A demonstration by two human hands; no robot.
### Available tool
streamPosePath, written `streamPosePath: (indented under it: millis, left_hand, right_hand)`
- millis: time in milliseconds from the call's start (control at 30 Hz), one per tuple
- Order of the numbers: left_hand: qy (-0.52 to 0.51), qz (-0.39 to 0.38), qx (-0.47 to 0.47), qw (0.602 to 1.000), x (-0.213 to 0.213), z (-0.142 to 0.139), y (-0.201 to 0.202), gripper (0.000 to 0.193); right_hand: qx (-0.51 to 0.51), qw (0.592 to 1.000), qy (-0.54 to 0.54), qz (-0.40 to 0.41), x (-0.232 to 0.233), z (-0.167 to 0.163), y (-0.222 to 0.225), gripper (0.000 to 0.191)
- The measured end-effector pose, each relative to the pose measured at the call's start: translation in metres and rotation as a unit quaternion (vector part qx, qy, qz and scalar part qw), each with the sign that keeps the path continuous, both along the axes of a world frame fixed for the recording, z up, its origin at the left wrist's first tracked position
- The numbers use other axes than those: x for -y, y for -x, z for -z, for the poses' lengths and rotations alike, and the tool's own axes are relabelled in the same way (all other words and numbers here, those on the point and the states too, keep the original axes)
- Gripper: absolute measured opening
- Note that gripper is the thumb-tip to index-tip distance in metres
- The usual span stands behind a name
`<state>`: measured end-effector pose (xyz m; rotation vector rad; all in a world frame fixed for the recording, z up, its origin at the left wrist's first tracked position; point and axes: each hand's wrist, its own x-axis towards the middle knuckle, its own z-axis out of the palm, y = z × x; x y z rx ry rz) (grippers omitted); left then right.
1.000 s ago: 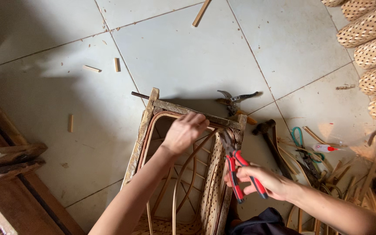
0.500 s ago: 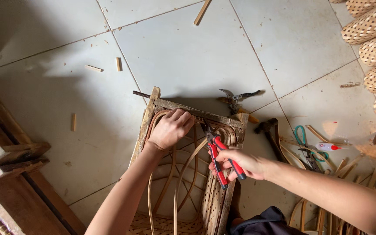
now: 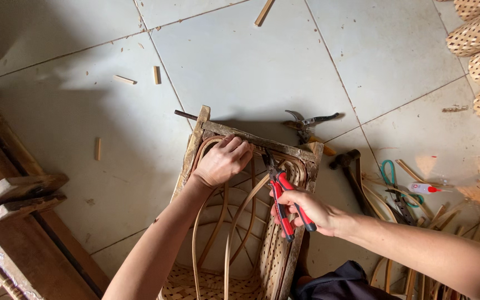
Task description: The person weaves a basket by inserting thin wooden strips into a wooden frame. They use a hammer to secure the strips and pliers to trim excess material. The person works on the basket's edge, ensuring the strips are properly aligned and secured.
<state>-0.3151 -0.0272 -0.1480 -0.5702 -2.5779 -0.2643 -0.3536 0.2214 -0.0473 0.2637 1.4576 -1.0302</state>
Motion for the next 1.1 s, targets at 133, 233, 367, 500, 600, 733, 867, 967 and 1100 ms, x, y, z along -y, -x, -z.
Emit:
streamPosePath:
  millis: [133,233,367,500,600,733,867,967,1100]
  left_hand:
    - [-0.007,0.004,-0.008,1.0,0.001,0.002,-0.001,0.021]
    - [-0.011,0.002,0.023,1.0,0.001,0.005,-0.001,0.018]
    - [0.01,-0.031,-0.022,0.999,-0.001,0.009,-0.001,0.028]
    - [0.034,-0.035,0.002,0.999,-0.002,0.011,0.0,0.03]
    - [0.024,-0.039,-0.002,0.999,-0.003,0.012,0.0,0.028]
    - [0.015,-0.035,0.006,0.999,-0.004,0.013,0.0,0.026]
    - [0.007,-0.035,-0.01,0.999,-0.004,0.012,0.0,0.025]
    - [-0.005,-0.029,-0.011,1.0,-0.003,0.009,0.0,0.025]
    - [0.005,-0.026,0.0,1.0,-0.002,0.005,-0.001,0.023]
  right_hand:
    - [0.0,1.0,0.0,-0.009,0.0,-0.001,0.001,0.058]
    - [-0.009,0.999,0.006,-0.037,-0.002,0.001,0.001,0.054]
    - [-0.03,0.993,-0.052,-0.099,-0.004,0.007,0.001,0.049]
    - [-0.051,0.989,-0.063,-0.121,-0.003,0.015,0.004,0.044]
    - [-0.06,0.99,-0.054,-0.117,-0.003,0.016,0.005,0.043]
    - [-0.054,0.995,-0.039,-0.079,-0.003,0.014,0.001,0.04]
    - [-0.023,0.997,-0.047,-0.063,0.001,0.01,0.001,0.041]
    - [-0.022,0.997,-0.044,-0.052,0.004,0.007,0.004,0.044]
    - [-0.015,0.997,-0.063,-0.048,0.005,0.003,0.007,0.043]
